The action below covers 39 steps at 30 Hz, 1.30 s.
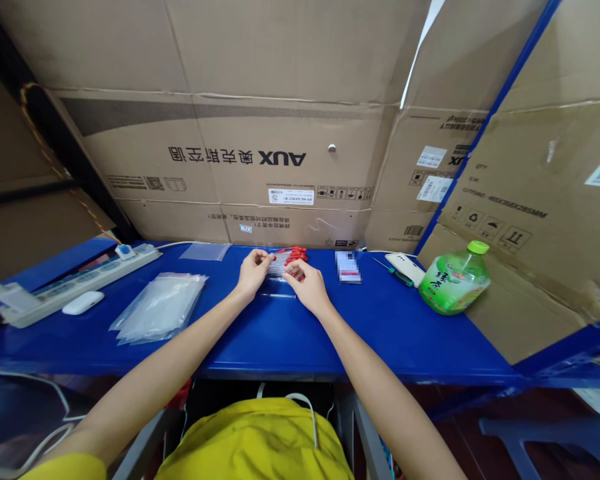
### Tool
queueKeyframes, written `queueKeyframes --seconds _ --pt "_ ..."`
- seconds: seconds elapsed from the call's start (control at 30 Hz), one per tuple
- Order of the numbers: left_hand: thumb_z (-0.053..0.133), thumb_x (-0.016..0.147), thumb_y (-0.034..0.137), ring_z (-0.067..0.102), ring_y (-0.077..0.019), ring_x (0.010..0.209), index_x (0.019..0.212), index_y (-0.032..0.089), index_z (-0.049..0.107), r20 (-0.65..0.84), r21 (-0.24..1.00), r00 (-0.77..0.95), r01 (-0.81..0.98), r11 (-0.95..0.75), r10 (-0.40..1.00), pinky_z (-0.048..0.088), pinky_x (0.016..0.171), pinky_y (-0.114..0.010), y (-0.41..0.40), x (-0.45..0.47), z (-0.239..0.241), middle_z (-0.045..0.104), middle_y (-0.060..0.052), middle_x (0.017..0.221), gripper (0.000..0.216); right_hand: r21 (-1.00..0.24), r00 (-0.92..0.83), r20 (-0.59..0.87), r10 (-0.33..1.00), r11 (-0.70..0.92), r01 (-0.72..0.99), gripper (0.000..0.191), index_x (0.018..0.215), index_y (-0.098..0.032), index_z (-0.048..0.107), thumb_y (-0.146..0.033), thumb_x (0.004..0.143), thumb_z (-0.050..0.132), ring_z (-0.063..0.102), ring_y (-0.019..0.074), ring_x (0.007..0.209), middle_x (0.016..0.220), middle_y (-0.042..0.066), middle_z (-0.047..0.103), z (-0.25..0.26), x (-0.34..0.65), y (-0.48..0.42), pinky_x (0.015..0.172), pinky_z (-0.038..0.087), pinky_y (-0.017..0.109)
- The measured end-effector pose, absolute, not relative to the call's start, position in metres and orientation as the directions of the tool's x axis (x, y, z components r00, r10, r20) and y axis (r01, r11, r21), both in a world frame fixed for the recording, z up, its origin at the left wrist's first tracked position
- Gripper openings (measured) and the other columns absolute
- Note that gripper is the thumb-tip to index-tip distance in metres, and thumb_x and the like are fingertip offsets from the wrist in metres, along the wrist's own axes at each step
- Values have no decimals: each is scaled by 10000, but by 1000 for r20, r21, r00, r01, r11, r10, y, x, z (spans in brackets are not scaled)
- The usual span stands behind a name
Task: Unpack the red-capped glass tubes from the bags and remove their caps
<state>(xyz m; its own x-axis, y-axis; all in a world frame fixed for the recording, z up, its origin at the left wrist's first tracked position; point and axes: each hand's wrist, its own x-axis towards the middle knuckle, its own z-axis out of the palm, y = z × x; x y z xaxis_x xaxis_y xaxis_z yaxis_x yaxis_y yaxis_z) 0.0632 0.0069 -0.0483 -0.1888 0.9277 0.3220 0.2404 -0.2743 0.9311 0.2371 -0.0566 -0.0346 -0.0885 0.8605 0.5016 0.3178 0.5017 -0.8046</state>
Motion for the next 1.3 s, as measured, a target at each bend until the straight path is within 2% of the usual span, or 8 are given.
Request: queueKeyframes --seconds 0.13,0.3,0.6,0.67,0.83,0.97,1.17,1.3 --pt "702 842 392 611 -140 693 872 196 604 300 939 -185 231 -255 936 476 689 -254 8 63 -50 663 0 764 221 -817 -195 450 871 490 304 77 887 -232 639 -301 872 670 701 176 800 868 -10 738 -40 239 -58 785 516 297" --pt "691 853 382 685 -172 790 923 192 649 317 939 -111 176 -296 942 512 754 -281 4 63 -46 726 -35 833 207 -715 -322 403 856 515 473 64 872 -236 692 -183 849 718 706 182 890 885 -6 751 -47 239 -58 867 514 315" --pt "699 864 364 704 -193 811 938 198 740 453 815 98 359 -456 886 520 779 -315 -8 67 -38 776 -47 890 187 -498 -365 441 820 562 660 27 865 -244 751 -239 891 748 582 213 907 921 34 745 -53 238 -59 872 469 359" --pt "706 855 341 712 -195 817 923 193 725 446 815 131 351 -462 886 520 779 -312 -10 68 -38 775 -49 883 164 -525 -319 459 829 543 656 35 905 -236 720 -256 889 744 593 205 906 917 28 735 -53 240 -59 842 473 336" --pt "672 887 331 733 -195 820 998 193 658 414 843 242 260 -470 877 538 769 -307 -15 73 -36 775 -60 955 178 -726 -86 471 878 441 527 395 1249 -235 584 -366 897 704 590 166 707 866 -16 711 -49 248 -57 715 471 293" --pt "587 964 364 756 -214 848 1081 201 620 402 843 396 192 -503 825 571 810 -332 -21 76 -34 767 -60 922 203 -742 -87 488 868 466 482 239 1077 -227 664 -416 942 602 578 165 681 856 6 715 -44 259 -53 700 465 295" --pt "555 1008 358 695 -244 1069 1064 233 699 529 504 510 455 -734 678 530 974 -387 -29 72 -29 739 -78 1110 200 -575 49 562 826 348 740 116 945 -213 668 -303 910 605 585 219 845 929 49 720 -40 286 -51 794 438 333" --pt "594 989 298 649 -241 1101 1072 232 742 521 287 623 516 -807 584 518 1005 -408 -28 73 -32 687 -83 1131 182 -518 92 468 879 189 834 77 954 -227 647 -214 879 637 588 231 935 914 34 718 -42 293 -55 777 405 310"
